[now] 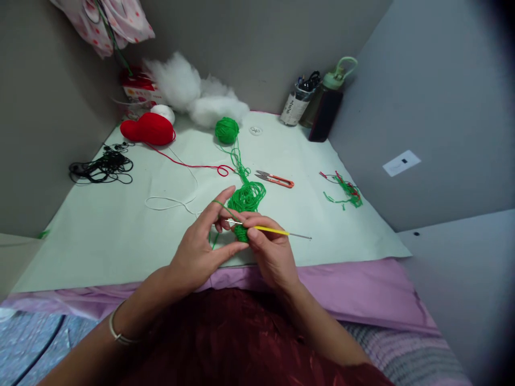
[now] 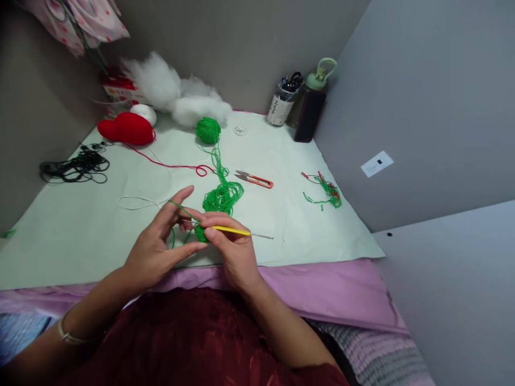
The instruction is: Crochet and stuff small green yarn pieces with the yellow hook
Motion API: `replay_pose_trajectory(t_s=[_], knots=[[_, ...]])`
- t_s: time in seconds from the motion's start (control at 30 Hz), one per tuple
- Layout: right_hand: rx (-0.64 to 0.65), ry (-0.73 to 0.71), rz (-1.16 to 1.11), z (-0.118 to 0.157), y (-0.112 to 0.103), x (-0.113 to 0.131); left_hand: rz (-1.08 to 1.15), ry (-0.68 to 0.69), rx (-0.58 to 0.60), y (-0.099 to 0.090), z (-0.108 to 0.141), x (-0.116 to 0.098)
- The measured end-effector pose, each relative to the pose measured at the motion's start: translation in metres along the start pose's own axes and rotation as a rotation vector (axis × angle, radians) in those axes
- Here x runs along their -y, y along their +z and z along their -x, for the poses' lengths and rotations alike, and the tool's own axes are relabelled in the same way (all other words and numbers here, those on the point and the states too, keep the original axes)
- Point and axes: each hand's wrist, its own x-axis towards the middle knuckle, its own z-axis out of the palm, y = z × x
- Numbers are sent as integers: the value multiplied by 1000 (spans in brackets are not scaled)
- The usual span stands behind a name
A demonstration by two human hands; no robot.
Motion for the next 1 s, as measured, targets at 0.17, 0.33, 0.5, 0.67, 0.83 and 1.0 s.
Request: replay_pose_trajectory(t_s=[0.17, 0.33, 0.5, 0.67, 0.83, 1.0], knots=[[57, 128, -126, -5, -3, 11, -91, 30, 45, -41, -19, -9], [128, 214, -185, -6, -6, 13, -127, -56, 25, -88, -31, -5], [200, 167, -151, -7, -10, 22, 66, -123, -162, -130, -38, -9], [316, 62, -60, -8, -10, 32, -177, 3, -350, -109, -46, -21], [388, 11, -16, -10, -9, 36, 255, 77, 117, -26, -40, -16], [336, -48, -31, -11, -16, 42, 817, -209, 384, -19, -33, -26]])
